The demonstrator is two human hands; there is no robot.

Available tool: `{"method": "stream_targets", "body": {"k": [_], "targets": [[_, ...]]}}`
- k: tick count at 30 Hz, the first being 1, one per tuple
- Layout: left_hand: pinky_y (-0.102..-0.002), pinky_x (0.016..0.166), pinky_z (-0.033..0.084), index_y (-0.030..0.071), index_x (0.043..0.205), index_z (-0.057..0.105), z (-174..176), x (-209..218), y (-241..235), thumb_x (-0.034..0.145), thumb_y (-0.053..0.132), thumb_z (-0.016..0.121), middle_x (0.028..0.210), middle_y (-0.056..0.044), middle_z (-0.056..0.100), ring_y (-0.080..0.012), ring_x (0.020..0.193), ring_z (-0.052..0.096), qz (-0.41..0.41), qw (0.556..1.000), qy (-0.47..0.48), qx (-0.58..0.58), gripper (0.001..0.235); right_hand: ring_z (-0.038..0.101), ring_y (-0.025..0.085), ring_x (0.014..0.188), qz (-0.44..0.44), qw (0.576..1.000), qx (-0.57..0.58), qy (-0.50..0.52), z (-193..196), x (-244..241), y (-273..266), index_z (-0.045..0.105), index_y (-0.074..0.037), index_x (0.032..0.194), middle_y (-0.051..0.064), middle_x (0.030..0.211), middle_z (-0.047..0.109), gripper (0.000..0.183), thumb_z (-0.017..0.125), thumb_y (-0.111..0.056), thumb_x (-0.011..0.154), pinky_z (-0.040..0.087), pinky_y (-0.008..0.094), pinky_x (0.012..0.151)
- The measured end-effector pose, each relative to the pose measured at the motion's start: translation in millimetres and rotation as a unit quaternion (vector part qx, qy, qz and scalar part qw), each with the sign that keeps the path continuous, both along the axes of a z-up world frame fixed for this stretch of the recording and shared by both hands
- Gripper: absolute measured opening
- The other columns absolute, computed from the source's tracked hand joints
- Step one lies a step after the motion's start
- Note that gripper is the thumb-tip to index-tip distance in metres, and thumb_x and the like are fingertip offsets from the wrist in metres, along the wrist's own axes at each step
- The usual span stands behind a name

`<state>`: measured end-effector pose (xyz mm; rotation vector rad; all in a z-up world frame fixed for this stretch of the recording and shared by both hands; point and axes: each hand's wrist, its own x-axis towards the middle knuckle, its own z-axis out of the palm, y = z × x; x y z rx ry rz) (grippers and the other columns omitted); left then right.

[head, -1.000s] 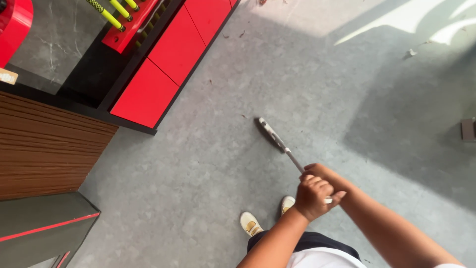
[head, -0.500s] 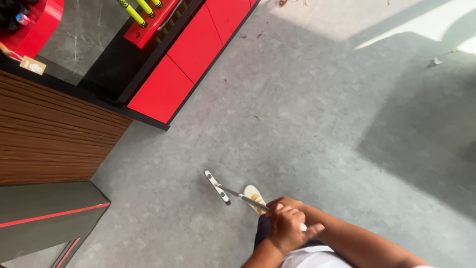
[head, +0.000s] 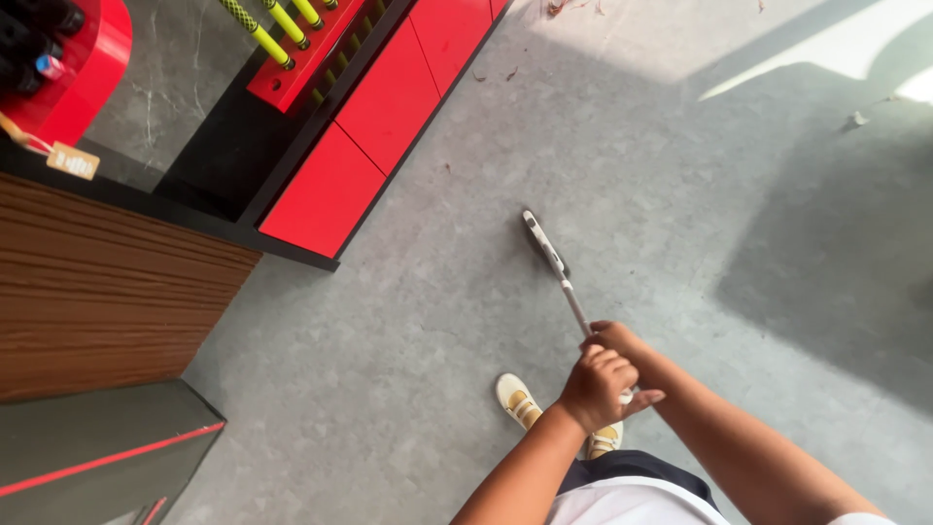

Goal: The person sweeps debris across the floor into a corner using a golf club.

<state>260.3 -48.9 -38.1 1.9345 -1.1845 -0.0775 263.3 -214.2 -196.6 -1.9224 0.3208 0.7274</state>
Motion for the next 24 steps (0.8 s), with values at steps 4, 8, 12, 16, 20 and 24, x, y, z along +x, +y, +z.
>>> {"method": "stream_targets", "body": {"k": [4,8,12,16,20,24], "targets": [[-0.042,0.086,0.045,0.009,0.069,0.06,47,-4,50,0.101,0.045,0.069,0.075,-0.009,0.063,-0.0279,0.078,0.061,-0.019,0.999,-0.034,-0.009,0.049,0.071,0.02,0.099,0.069,0.997,0.015,-0.01,24,-9,55,0.067,-0.005,0.123,0.008,0.107,0.076,0.031,0.061,-0.02,0.096,0.057,0.031,0.089],[-0.042,0.078,0.043,0.008,0.064,0.058,68,-6,87,0.099,0.037,0.073,0.069,-0.009,0.063,-0.0274,0.072,0.062,-0.015,0.999,0.023,0.024,0.048,0.071,0.02,0.097,0.113,0.984,0.14,0.015,20,-10,118,0.066,-0.006,0.123,0.008,0.105,0.076,0.03,0.061,-0.019,0.096,0.057,0.031,0.087],[-0.042,0.075,0.045,0.009,0.064,0.059,38,15,113,0.097,0.034,0.074,0.069,-0.009,0.066,-0.027,0.07,0.064,0.072,0.995,0.025,0.063,0.045,0.071,0.02,0.095,0.108,0.967,0.223,0.064,-8,27,168,0.066,-0.006,0.123,0.008,0.103,0.077,0.03,0.06,-0.018,0.096,0.057,0.032,0.085],[-0.04,0.079,0.047,0.009,0.067,0.059,8,35,125,0.1,0.035,0.073,0.07,-0.01,0.065,-0.0267,0.071,0.064,0.095,0.995,0.014,0.028,0.044,0.072,0.02,0.093,0.096,0.972,0.207,0.061,-16,40,164,0.066,-0.006,0.122,0.008,0.1,0.077,0.029,0.06,-0.018,0.096,0.058,0.033,0.083],[-0.042,0.082,0.046,0.009,0.067,0.056,-5,57,99,0.1,0.033,0.071,0.072,-0.009,0.063,-0.0277,0.075,0.062,0.033,0.999,-0.006,-0.01,0.044,0.072,0.021,0.091,0.044,0.989,0.133,0.052,-7,41,114,0.065,-0.007,0.122,0.008,0.098,0.077,0.029,0.06,-0.017,0.096,0.058,0.033,0.08],[-0.042,0.087,0.048,0.009,0.066,0.055,-7,89,78,0.099,0.036,0.069,0.072,-0.009,0.061,-0.0282,0.077,0.062,0.007,0.999,-0.004,-0.033,0.045,0.072,0.021,0.089,-0.02,0.998,0.056,0.032,-2,71,81,0.065,-0.007,0.122,0.008,0.096,0.077,0.028,0.06,-0.016,0.095,0.058,0.034,0.078]]}}
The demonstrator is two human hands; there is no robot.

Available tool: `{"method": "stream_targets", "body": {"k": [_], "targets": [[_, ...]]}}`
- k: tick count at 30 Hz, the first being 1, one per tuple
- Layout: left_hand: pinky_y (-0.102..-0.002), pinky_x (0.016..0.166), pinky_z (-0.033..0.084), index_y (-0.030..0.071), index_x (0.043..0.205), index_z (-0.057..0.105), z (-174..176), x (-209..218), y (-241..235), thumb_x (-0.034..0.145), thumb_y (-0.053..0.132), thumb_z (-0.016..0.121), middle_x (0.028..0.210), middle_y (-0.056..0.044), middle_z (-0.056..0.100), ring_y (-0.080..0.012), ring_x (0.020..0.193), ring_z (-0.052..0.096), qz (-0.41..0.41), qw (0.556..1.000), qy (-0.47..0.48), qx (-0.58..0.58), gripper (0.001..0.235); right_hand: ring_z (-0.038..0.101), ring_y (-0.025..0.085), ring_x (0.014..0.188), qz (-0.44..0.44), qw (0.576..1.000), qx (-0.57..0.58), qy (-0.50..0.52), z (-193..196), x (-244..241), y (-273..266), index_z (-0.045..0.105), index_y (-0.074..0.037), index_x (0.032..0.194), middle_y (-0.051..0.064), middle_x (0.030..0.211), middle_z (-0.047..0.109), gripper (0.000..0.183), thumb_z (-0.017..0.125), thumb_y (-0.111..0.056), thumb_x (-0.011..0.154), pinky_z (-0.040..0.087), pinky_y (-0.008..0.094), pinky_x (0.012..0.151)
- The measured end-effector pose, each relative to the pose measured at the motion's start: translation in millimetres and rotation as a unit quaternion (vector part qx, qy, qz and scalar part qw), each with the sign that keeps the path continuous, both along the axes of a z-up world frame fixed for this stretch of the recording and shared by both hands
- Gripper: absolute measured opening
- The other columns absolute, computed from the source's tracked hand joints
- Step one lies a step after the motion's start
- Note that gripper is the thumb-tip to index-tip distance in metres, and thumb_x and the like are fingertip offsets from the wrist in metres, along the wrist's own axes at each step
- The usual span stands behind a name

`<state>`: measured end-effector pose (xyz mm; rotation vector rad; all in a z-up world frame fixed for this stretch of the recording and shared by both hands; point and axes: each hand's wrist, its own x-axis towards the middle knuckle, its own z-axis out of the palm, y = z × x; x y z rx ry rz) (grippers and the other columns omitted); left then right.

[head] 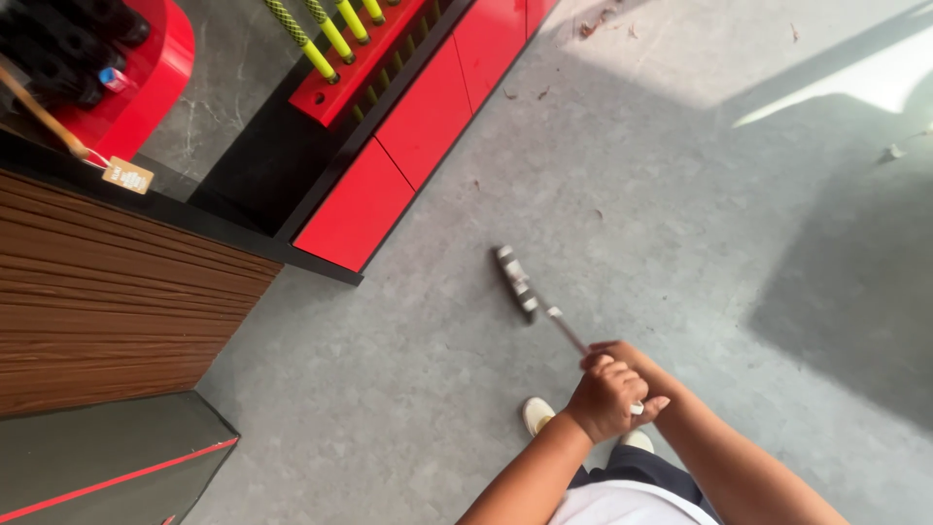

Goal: The person sweeps debris across the floor into a corner using a golf club.

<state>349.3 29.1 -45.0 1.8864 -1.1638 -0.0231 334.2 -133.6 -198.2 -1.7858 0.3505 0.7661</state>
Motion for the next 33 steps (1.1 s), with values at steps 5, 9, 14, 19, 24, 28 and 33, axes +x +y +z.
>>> {"method": "stream_targets", "body": {"k": [5,9,14,19,24,28,33], "targets": [[-0.04,0.088,0.047,0.009,0.069,0.056,7,26,26,0.101,0.039,0.067,0.078,-0.008,0.065,-0.0273,0.081,0.064,-0.007,0.999,0.031,0.01,0.045,0.072,0.021,0.086,-0.027,0.998,-0.062,-0.016,-11,33,15,0.064,-0.008,0.122,0.007,0.093,0.077,0.028,0.059,-0.015,0.095,0.059,0.034,0.075],[-0.043,0.092,0.048,0.009,0.066,0.058,38,7,60,0.099,0.041,0.071,0.073,-0.009,0.063,-0.0267,0.079,0.063,0.004,1.0,-0.017,0.025,0.048,0.071,0.024,0.086,-0.099,0.993,-0.036,0.048,4,22,62,0.061,-0.008,0.127,0.011,0.094,0.076,0.032,0.061,-0.015,0.096,0.059,0.037,0.074],[-0.042,0.083,0.045,0.01,0.065,0.059,53,1,78,0.098,0.049,0.071,0.071,-0.008,0.064,-0.0257,0.076,0.063,0.034,0.997,0.038,0.066,0.053,0.072,0.024,0.089,0.092,0.991,0.091,0.014,26,15,111,0.06,-0.006,0.129,0.011,0.099,0.076,0.034,0.057,-0.015,0.097,0.059,0.036,0.078],[-0.04,0.076,0.046,0.008,0.058,0.055,34,43,92,0.094,0.055,0.072,0.064,-0.009,0.062,-0.0261,0.065,0.063,0.09,0.983,0.101,0.126,0.061,0.072,0.023,0.092,0.117,0.974,0.19,0.047,-2,74,137,0.059,-0.004,0.131,0.012,0.104,0.076,0.035,0.054,-0.015,0.098,0.059,0.036,0.082],[-0.041,0.086,0.048,0.011,0.066,0.057,12,85,37,0.097,0.041,0.067,0.072,-0.006,0.064,-0.0242,0.076,0.065,0.06,0.997,0.039,0.026,0.045,0.073,0.023,0.096,0.066,0.986,0.14,0.056,-2,90,57,0.058,-0.002,0.132,0.012,0.109,0.076,0.037,0.051,-0.016,0.099,0.058,0.035,0.086],[-0.038,0.081,0.047,0.01,0.069,0.059,-2,125,-27,0.095,0.037,0.067,0.066,-0.007,0.062,-0.0234,0.073,0.064,0.006,0.999,0.031,0.0,0.037,0.073,0.022,0.098,-0.012,0.995,0.077,0.061,9,124,-24,0.057,-0.001,0.134,0.013,0.113,0.076,0.038,0.049,-0.016,0.1,0.058,0.035,0.089],[-0.038,0.086,0.047,0.009,0.064,0.056,-7,158,-42,0.102,0.047,0.064,0.069,-0.006,0.063,-0.0238,0.076,0.063,0.029,0.999,0.03,0.009,0.055,0.074,0.022,0.101,-0.096,0.985,0.099,0.104,22,180,-40,0.056,0.001,0.136,0.013,0.118,0.077,0.041,0.046,-0.016,0.101,0.058,0.034,0.093]]}}
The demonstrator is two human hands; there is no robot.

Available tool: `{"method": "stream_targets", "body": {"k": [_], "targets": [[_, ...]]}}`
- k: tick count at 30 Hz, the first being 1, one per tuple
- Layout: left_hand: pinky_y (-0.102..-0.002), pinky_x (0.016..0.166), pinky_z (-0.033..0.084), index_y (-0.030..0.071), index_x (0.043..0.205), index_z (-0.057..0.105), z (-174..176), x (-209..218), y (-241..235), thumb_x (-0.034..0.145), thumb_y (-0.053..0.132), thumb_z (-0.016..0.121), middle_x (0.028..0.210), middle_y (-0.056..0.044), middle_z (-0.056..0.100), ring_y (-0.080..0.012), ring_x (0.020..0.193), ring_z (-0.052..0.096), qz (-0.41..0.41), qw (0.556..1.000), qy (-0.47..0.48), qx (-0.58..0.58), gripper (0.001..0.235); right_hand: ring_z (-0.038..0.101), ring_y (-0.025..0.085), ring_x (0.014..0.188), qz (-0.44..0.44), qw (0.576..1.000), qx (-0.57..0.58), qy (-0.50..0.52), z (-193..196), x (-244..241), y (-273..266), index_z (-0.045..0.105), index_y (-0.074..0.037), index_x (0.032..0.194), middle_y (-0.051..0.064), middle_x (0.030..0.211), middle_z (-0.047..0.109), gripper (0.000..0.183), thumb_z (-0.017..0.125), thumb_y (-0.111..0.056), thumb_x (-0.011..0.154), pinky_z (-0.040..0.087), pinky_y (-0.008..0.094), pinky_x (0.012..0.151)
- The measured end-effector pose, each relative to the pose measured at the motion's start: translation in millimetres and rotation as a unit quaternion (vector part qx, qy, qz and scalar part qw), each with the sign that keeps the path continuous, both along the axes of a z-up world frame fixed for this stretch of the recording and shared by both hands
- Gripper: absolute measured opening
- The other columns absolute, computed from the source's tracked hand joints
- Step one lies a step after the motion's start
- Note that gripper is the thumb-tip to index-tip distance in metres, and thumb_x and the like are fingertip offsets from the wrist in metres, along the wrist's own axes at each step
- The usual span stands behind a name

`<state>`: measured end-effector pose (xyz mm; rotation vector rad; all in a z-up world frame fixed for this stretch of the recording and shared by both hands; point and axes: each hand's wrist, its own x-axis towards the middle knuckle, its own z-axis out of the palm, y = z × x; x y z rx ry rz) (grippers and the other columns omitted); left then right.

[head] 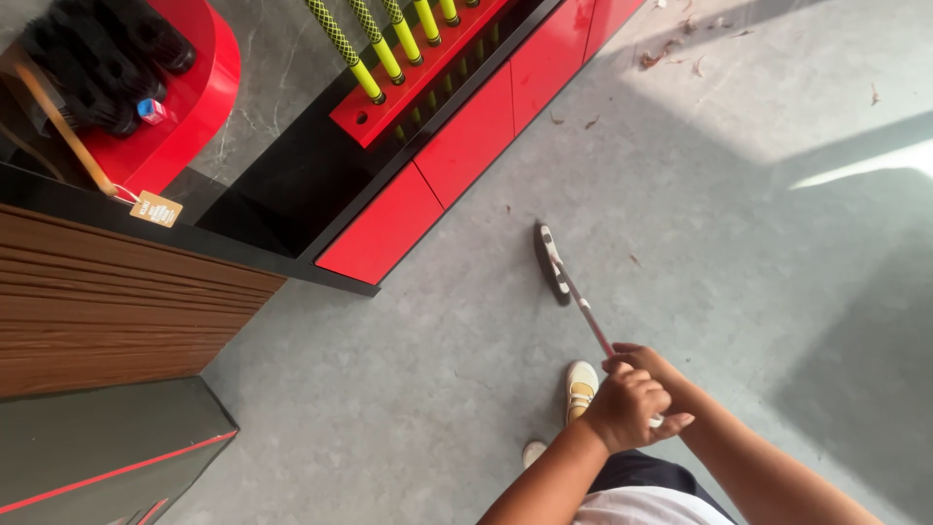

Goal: The person sweeps debris across the floor into a corner using a golf club.

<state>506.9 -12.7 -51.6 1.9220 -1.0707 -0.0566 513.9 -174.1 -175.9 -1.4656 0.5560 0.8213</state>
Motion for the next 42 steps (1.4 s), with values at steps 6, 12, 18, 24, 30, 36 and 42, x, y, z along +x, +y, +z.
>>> {"method": "stream_targets", "body": {"k": [6,12,18,24,30,36,42], "targets": [[-0.043,0.088,0.045,0.009,0.063,0.057,53,-10,43,0.102,0.057,0.064,0.067,-0.008,0.063,-0.0264,0.072,0.06,0.028,0.998,-0.008,0.059,0.062,0.074,0.02,0.108,0.207,0.976,-0.047,-0.049,70,14,59,0.054,-0.007,0.14,0.012,0.118,0.077,0.043,0.056,-0.017,0.098,0.059,0.03,0.094],[-0.044,0.085,0.046,0.009,0.065,0.058,34,29,81,0.103,0.06,0.061,0.071,-0.009,0.065,-0.027,0.075,0.065,0.146,0.982,0.047,0.114,0.064,0.071,0.018,0.101,0.294,0.948,0.085,-0.091,56,55,120,0.06,-0.005,0.127,0.009,0.109,0.076,0.034,0.059,-0.015,0.095,0.058,0.03,0.087],[-0.044,0.095,0.044,0.007,0.076,0.064,-9,90,64,0.098,0.057,0.064,0.089,-0.009,0.07,-0.0283,0.098,0.065,0.123,0.983,0.016,0.133,0.054,0.069,0.017,0.094,0.252,0.956,0.048,-0.139,9,130,99,0.065,-0.003,0.114,0.006,0.101,0.074,0.024,0.062,-0.012,0.092,0.057,0.03,0.081],[-0.044,0.105,0.043,0.007,0.078,0.067,-33,155,-24,0.094,0.059,0.065,0.093,-0.009,0.069,-0.0279,0.103,0.063,0.024,0.99,0.015,0.138,0.053,0.067,0.016,0.087,0.178,0.955,-0.057,-0.231,-32,179,-18,0.071,-0.001,0.101,0.004,0.093,0.072,0.016,0.065,-0.009,0.088,0.056,0.03,0.075],[-0.044,0.105,0.045,0.009,0.076,0.065,-10,147,-67,0.091,0.064,0.065,0.084,-0.005,0.068,-0.0261,0.092,0.062,-0.015,0.995,0.02,0.101,0.057,0.068,0.017,0.089,-0.003,0.978,0.064,-0.197,-43,136,-58,0.068,-0.001,0.115,0.008,0.1,0.073,0.026,0.063,-0.008,0.09,0.058,0.032,0.077],[-0.046,0.097,0.044,0.008,0.074,0.065,58,82,-39,0.093,0.058,0.07,0.081,-0.007,0.067,-0.027,0.083,0.06,-0.054,0.995,-0.04,0.076,0.054,0.071,0.014,0.1,0.11,0.991,-0.051,-0.054,41,87,-27,0.063,-0.01,0.127,0.003,0.108,0.076,0.035,0.066,-0.015,0.093,0.056,0.03,0.088],[-0.044,0.086,0.044,0.007,0.07,0.062,36,84,-50,0.102,0.048,0.072,0.073,-0.007,0.063,-0.0264,0.078,0.06,-0.04,0.996,0.029,0.078,0.053,0.071,0.014,0.106,0.226,0.957,-0.02,-0.181,61,91,-19,0.068,-0.008,0.113,0.003,0.106,0.08,0.021,0.059,-0.017,0.097,0.047,0.027,0.108]]}}
